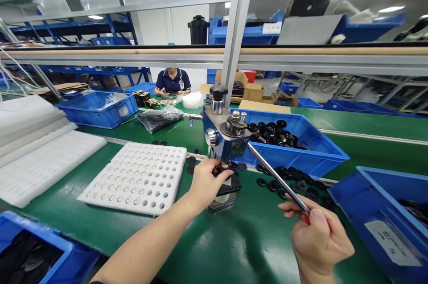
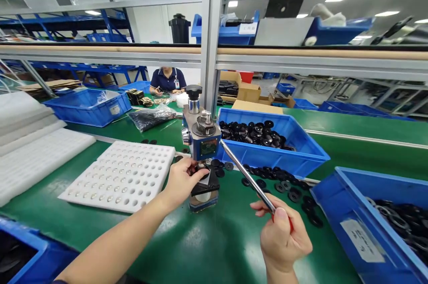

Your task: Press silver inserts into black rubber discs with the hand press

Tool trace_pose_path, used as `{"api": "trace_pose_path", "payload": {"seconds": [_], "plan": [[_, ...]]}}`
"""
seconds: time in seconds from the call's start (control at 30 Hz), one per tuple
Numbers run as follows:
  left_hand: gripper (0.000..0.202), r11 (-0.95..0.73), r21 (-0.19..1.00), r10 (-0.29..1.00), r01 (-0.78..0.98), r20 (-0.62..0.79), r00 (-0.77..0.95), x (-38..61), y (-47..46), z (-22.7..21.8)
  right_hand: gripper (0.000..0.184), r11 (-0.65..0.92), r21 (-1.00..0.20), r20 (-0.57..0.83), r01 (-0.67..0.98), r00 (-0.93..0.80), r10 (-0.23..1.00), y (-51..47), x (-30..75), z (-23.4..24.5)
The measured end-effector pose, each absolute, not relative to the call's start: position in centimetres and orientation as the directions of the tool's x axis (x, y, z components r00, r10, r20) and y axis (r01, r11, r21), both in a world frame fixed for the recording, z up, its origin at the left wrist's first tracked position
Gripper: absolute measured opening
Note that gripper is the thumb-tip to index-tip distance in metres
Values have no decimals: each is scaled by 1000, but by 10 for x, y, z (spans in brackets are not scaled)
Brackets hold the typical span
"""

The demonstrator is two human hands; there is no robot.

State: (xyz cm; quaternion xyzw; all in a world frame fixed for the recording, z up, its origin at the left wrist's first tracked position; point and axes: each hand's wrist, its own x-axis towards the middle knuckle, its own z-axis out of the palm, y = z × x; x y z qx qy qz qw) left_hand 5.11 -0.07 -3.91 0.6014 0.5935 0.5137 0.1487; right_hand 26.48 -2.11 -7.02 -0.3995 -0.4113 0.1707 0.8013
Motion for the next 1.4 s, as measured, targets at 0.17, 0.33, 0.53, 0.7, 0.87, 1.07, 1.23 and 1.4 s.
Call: {"api": "trace_pose_path", "payload": {"seconds": [0.17,0.33,0.53,0.7,0.87,1.07,1.23,1.4], "plan": [[20,-241,817,878,524,413,-241,52,-3,-37,20,564,-823,504,58,532,681,-31,268,-56],[16,-231,839,889,493,388,-244,50,-3,-34,12,633,-773,510,31,624,592,-36,269,-18],[13,-257,834,883,488,408,-233,50,-3,-35,11,695,-716,571,66,628,528,-34,265,-4],[17,-298,799,850,522,471,-236,51,-3,-37,11,667,-742,568,68,591,573,-32,265,-38],[18,-310,802,844,511,480,-241,52,-1,-42,12,614,-786,538,79,577,615,-29,268,-59],[23,-315,788,837,529,493,-236,51,1,-46,9,609,-781,552,136,607,572,-26,266,-59],[26,-341,780,828,525,514,-226,50,3,-50,10,630,-740,601,236,652,462,-16,262,-71],[26,-359,770,828,528,524,-201,49,2,-48,10,651,-724,620,228,630,469,-17,261,-68]]}}
